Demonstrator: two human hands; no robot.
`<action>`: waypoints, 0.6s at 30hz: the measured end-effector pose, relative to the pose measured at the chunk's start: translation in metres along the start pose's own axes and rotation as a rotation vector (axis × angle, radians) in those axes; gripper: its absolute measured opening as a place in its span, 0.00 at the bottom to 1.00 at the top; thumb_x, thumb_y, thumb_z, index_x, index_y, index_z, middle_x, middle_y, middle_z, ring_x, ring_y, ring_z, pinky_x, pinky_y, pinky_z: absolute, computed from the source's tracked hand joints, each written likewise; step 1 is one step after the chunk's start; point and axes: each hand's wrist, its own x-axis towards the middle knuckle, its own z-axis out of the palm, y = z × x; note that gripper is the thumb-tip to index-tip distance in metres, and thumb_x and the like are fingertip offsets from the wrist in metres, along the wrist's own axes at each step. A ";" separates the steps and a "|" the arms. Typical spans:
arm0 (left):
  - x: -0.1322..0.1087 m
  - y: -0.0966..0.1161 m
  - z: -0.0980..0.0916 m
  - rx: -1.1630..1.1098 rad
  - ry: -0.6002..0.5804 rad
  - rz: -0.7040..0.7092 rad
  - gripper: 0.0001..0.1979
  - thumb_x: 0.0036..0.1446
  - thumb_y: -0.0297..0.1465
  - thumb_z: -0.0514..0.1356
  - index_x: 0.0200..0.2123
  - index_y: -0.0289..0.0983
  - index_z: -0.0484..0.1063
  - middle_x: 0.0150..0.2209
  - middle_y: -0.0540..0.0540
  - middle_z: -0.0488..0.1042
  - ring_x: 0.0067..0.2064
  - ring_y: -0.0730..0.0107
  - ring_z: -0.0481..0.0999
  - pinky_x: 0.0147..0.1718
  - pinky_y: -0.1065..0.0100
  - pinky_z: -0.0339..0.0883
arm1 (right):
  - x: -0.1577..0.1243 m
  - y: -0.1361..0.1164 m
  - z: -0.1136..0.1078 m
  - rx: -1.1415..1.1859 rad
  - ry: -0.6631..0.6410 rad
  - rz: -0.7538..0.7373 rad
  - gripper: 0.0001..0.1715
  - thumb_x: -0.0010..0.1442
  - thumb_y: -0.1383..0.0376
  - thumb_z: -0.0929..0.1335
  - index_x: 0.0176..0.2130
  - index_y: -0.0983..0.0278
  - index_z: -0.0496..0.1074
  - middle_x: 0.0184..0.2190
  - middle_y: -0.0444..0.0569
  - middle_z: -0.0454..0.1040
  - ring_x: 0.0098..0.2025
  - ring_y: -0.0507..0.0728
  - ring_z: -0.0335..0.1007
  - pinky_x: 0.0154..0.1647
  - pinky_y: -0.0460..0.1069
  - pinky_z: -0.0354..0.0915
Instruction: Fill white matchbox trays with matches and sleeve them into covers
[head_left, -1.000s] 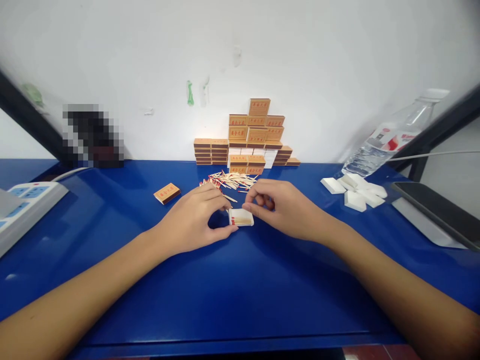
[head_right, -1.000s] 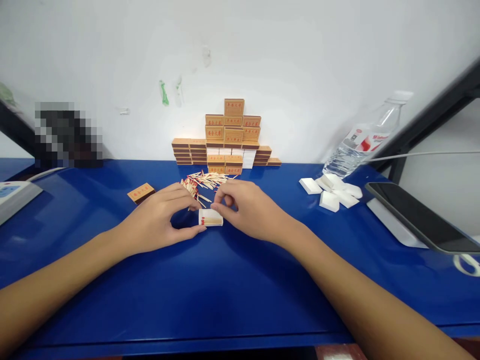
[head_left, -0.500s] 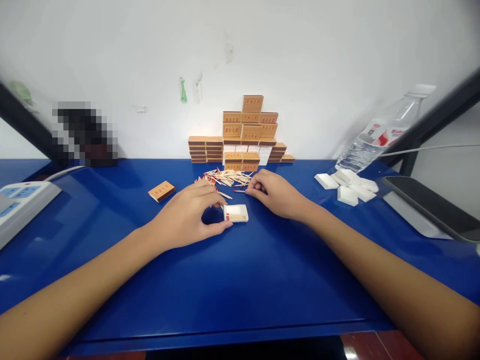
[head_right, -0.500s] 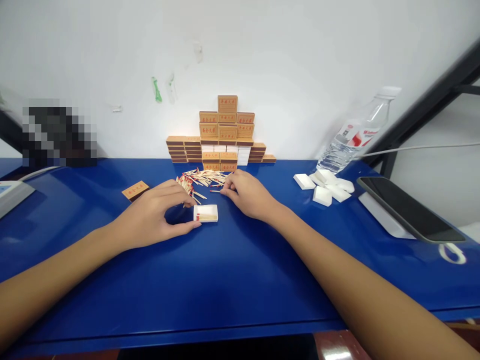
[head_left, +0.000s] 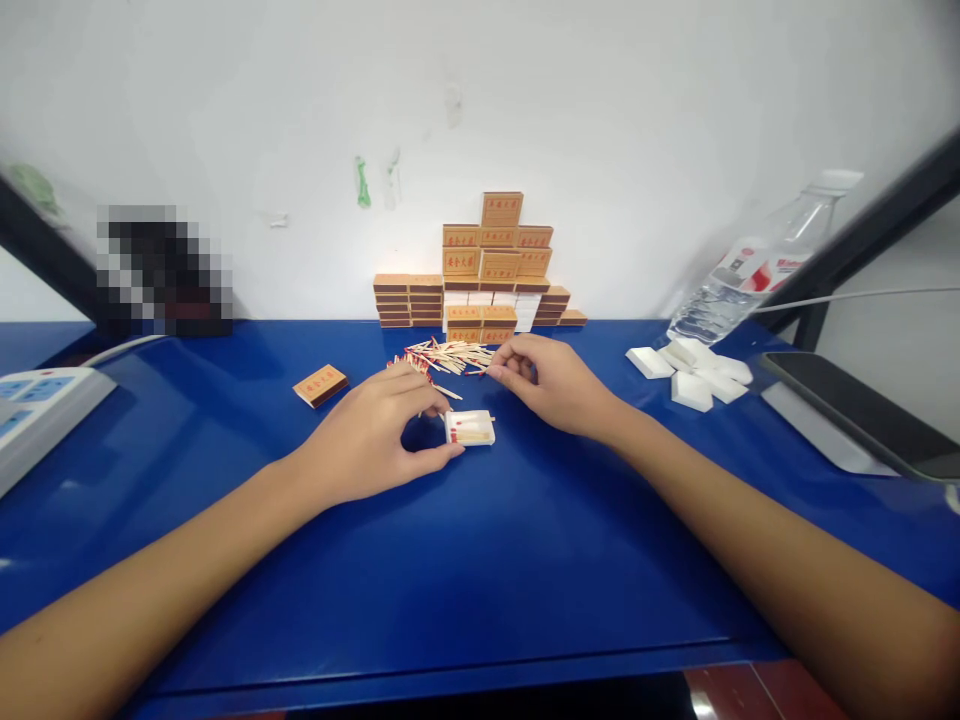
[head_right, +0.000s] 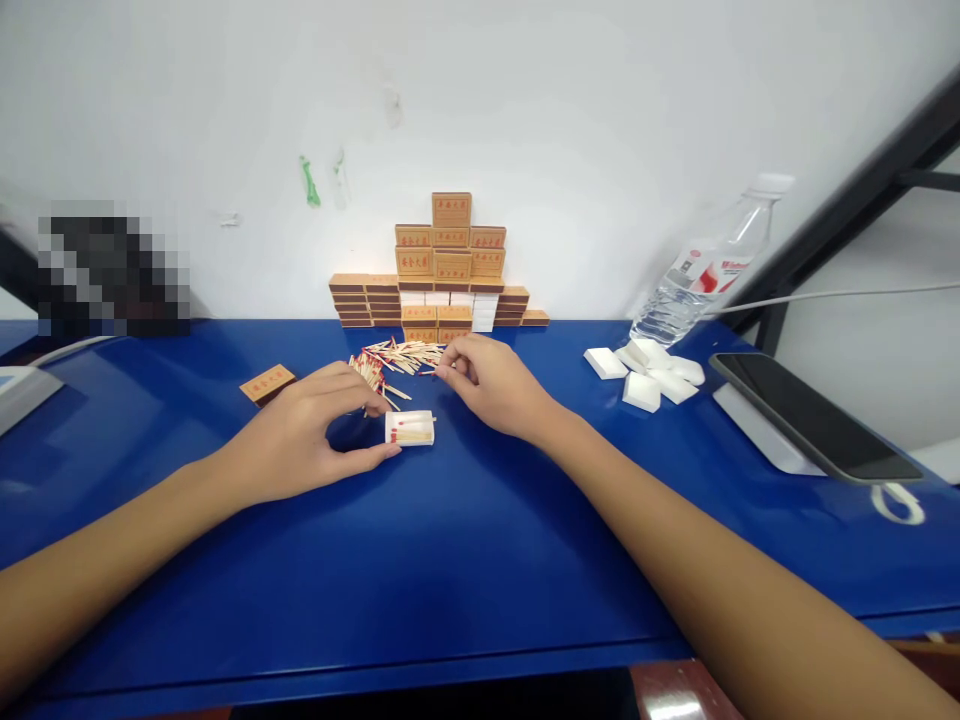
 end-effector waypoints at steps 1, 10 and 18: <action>0.000 0.001 0.000 -0.004 0.000 0.005 0.10 0.63 0.38 0.69 0.41 0.38 0.77 0.40 0.45 0.80 0.44 0.58 0.77 0.47 0.56 0.71 | 0.002 0.006 0.001 -0.057 0.021 -0.046 0.04 0.68 0.64 0.68 0.41 0.62 0.74 0.36 0.49 0.73 0.35 0.57 0.67 0.40 0.51 0.63; -0.001 0.003 0.002 -0.043 -0.006 0.046 0.10 0.63 0.37 0.69 0.41 0.37 0.76 0.38 0.46 0.79 0.42 0.60 0.76 0.46 0.57 0.70 | 0.015 0.029 0.004 -0.294 -0.067 -0.134 0.05 0.71 0.66 0.66 0.41 0.62 0.71 0.45 0.56 0.72 0.50 0.64 0.66 0.56 0.58 0.64; 0.000 -0.002 0.001 0.034 0.054 -0.023 0.11 0.63 0.38 0.69 0.41 0.37 0.77 0.38 0.44 0.79 0.43 0.57 0.74 0.44 0.56 0.71 | -0.005 -0.011 -0.017 -0.071 -0.093 -0.162 0.05 0.72 0.64 0.65 0.40 0.60 0.69 0.43 0.52 0.72 0.47 0.61 0.68 0.52 0.56 0.66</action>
